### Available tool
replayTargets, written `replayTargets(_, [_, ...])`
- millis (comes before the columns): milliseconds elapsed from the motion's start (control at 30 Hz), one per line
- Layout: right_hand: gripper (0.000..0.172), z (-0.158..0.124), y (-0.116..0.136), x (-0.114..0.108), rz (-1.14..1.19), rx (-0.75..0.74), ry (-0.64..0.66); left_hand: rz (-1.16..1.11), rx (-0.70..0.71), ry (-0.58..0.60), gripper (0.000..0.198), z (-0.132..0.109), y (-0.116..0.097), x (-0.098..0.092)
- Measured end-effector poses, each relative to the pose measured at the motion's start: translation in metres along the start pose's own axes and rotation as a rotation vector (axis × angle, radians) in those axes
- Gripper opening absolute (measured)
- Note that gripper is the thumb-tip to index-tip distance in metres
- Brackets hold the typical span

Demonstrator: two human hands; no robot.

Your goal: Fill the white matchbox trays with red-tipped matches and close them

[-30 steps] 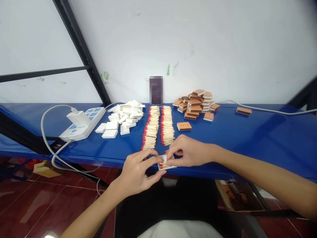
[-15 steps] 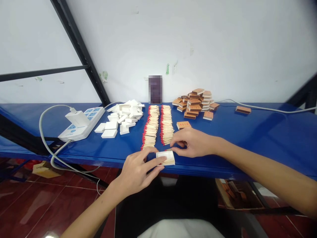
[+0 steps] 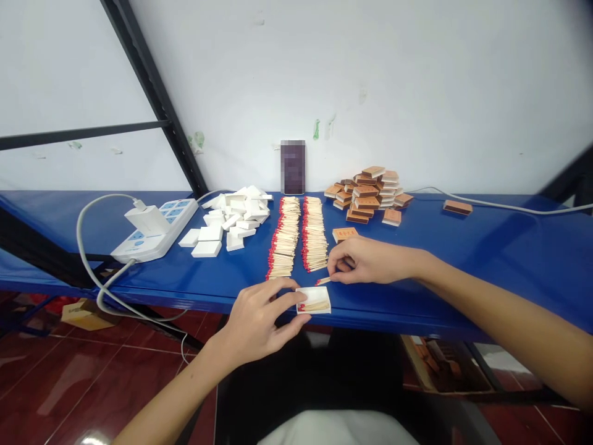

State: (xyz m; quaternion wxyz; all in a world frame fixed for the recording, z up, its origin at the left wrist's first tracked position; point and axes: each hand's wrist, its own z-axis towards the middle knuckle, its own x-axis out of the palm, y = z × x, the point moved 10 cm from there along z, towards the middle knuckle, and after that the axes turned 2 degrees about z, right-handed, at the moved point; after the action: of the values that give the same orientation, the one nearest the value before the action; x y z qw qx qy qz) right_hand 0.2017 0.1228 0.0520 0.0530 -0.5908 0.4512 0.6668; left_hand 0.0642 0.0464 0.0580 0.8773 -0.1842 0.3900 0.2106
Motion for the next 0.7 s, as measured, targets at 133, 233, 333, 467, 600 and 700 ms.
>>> replayTargets(133, [0.014, -0.002, -0.003, 0.0, -0.031, 0.041, 0.026, -0.008, -0.003, -0.006, 0.016, 0.0, 0.0, 0.0])
replayTargets(233, [0.01, -0.003, -0.001, 0.001, -0.071, 0.022, 0.022, -0.005, -0.003, -0.019, 0.015, 0.0, -0.001, 0.0])
replayTargets(333, [0.01, -0.003, 0.005, 0.0, -0.124, -0.033, -0.02, -0.006, -0.008, -0.025, 0.015, 0.0, 0.0, 0.0])
replayTargets(467, [0.009, -0.003, 0.006, 0.005, -0.129, -0.025, 0.011, -0.023, -0.027, -0.013, 0.015, 0.001, 0.001, 0.0])
replayTargets(600, [0.005, -0.002, 0.009, 0.006, -0.106, -0.028, 0.013, -0.031, -0.035, -0.009, 0.014, 0.002, 0.001, -0.001])
replayTargets(700, [0.007, -0.001, 0.01, 0.005, -0.089, -0.054, -0.015, -0.035, -0.039, -0.014, 0.013, 0.002, 0.001, -0.001])
